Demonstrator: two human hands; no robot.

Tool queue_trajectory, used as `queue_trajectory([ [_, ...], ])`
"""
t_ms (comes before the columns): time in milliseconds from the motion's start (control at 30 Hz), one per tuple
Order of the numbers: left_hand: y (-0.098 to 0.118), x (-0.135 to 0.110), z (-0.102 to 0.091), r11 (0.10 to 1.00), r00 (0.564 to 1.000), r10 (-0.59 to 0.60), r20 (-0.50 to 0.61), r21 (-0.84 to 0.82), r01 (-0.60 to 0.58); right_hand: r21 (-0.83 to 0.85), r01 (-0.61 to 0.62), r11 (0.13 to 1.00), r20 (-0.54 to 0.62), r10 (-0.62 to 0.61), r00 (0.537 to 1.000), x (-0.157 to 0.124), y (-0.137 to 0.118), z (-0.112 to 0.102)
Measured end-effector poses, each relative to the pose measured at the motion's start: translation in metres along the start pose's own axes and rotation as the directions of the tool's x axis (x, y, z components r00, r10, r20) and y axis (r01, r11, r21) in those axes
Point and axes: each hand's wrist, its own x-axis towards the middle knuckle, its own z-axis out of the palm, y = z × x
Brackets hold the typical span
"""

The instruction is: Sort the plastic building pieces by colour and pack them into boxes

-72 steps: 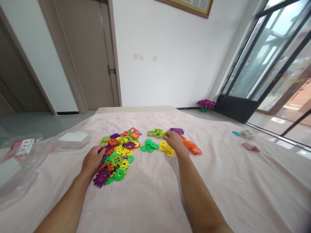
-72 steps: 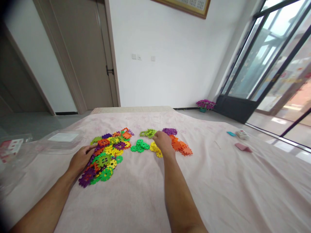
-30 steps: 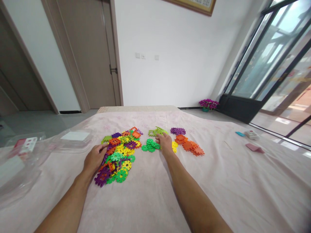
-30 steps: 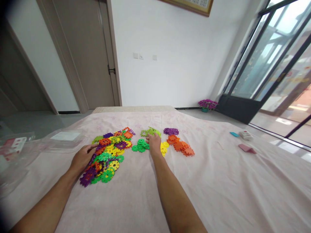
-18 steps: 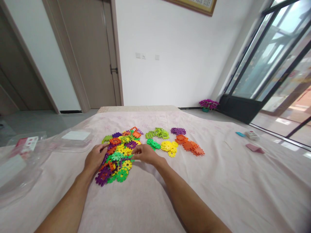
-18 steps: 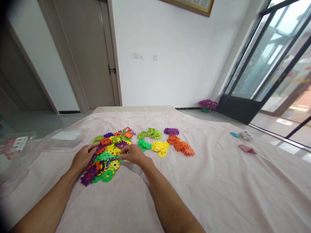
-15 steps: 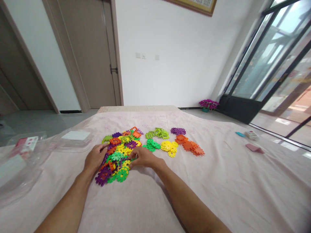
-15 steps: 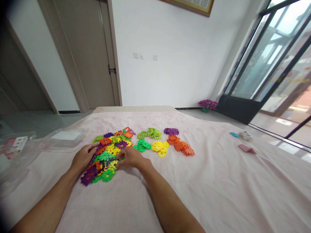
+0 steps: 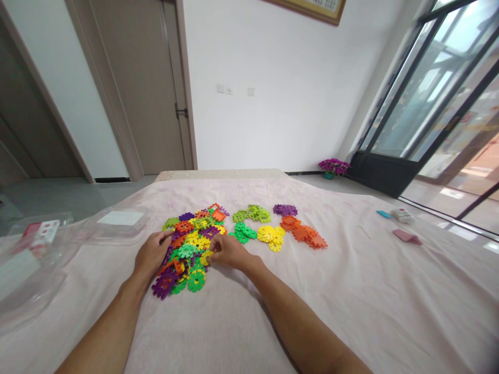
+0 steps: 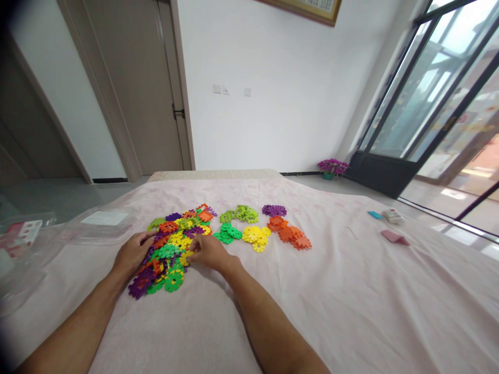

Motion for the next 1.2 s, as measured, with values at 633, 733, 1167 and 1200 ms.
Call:
queue_trajectory([
  [633,-0.005,0.003,0.004,1.0,1.0,0.009,0.002,-0.01,-0.009,-0.331,-0.531,0.78,-0.403,0.392,0.827,-0.039,0.055,-0.148],
  [733,-0.006,0.003,0.004,1.0,1.0,0.002,0.012,-0.006,-0.002,-0.362,-0.574,0.735,-0.468,0.389,0.794,-0.04,0.051,-0.153],
  [1167,0.0,0.001,0.0,1.0,1.0,0.016,0.003,0.001,-0.016,-0.323,-0.009,0.946,-0.036,-0.003,0.999,-0.005,0.0,-0.054],
  [1200,0.0,0.001,0.0,1.0,1.0,0.015,0.002,0.0,-0.015,-0.326,-0.002,0.945,-0.025,-0.006,1.0,-0.004,-0.002,-0.046],
])
